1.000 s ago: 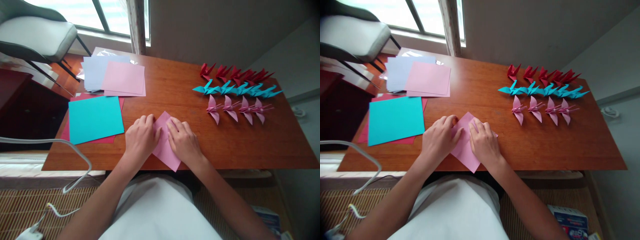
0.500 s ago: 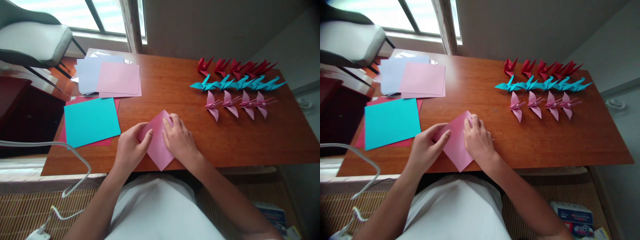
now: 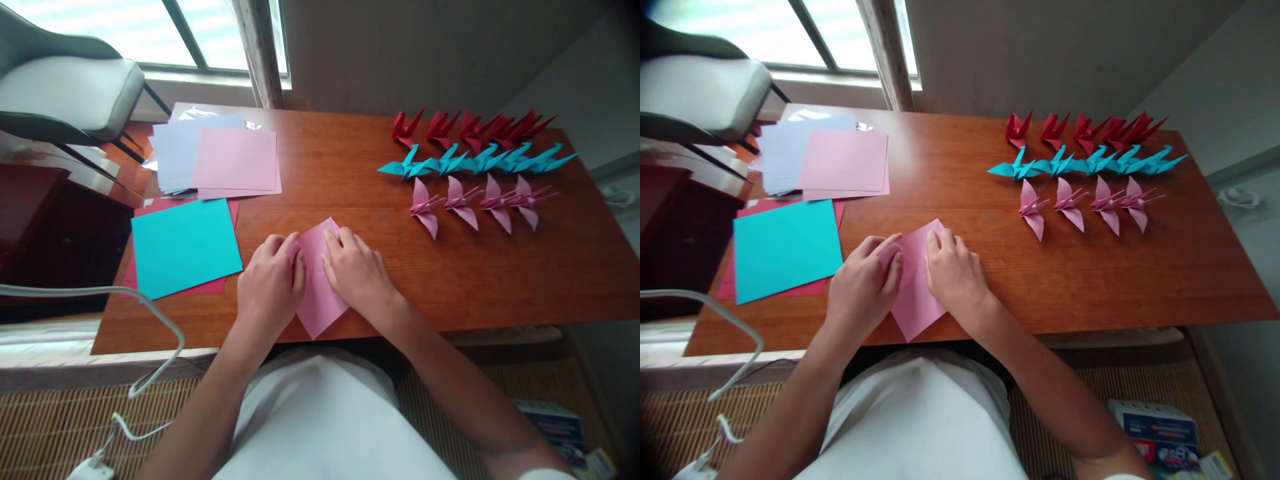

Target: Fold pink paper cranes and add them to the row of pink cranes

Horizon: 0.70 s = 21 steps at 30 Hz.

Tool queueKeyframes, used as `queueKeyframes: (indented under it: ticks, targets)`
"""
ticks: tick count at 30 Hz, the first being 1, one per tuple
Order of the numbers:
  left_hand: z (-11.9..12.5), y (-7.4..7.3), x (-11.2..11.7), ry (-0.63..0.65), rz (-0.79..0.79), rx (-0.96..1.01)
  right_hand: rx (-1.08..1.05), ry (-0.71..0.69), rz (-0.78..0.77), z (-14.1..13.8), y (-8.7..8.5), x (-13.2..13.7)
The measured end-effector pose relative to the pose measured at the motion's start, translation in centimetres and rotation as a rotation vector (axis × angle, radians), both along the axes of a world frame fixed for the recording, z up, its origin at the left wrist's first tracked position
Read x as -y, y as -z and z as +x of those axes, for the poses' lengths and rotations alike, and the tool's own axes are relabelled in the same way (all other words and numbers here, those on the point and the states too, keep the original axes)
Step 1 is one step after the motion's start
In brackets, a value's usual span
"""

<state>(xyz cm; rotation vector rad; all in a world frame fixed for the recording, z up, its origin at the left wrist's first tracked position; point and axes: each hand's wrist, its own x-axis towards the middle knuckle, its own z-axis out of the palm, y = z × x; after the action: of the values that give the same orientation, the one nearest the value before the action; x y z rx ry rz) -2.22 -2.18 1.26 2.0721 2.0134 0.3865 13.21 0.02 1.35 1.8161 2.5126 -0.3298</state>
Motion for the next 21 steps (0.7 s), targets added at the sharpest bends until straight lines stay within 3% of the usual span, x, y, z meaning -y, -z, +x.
queueKeyframes:
  ticks: [5, 8, 13, 21]
  targets:
    - [-0.4, 0.3, 0.3, 0.039, -0.001, 0.026, 0.004, 0.006, 0.000, 0.1, -0.1, -0.1]
    - [-0.3, 0.5, 0.6, 0.056, 0.048, -0.067, 0.004, 0.005, 0.003, 0.2, 0.0, -0.1]
    - [0.8, 1.3, 0.9, 0.172, 0.109, -0.126, 0.008, -0.015, 0.016, 0.7, 0.1, 0.1]
    - [1.2, 2.8, 2.2, 0.344, 0.138, -0.044, -0.001, -0.017, -0.007, 1.5, 0.2, -0.1]
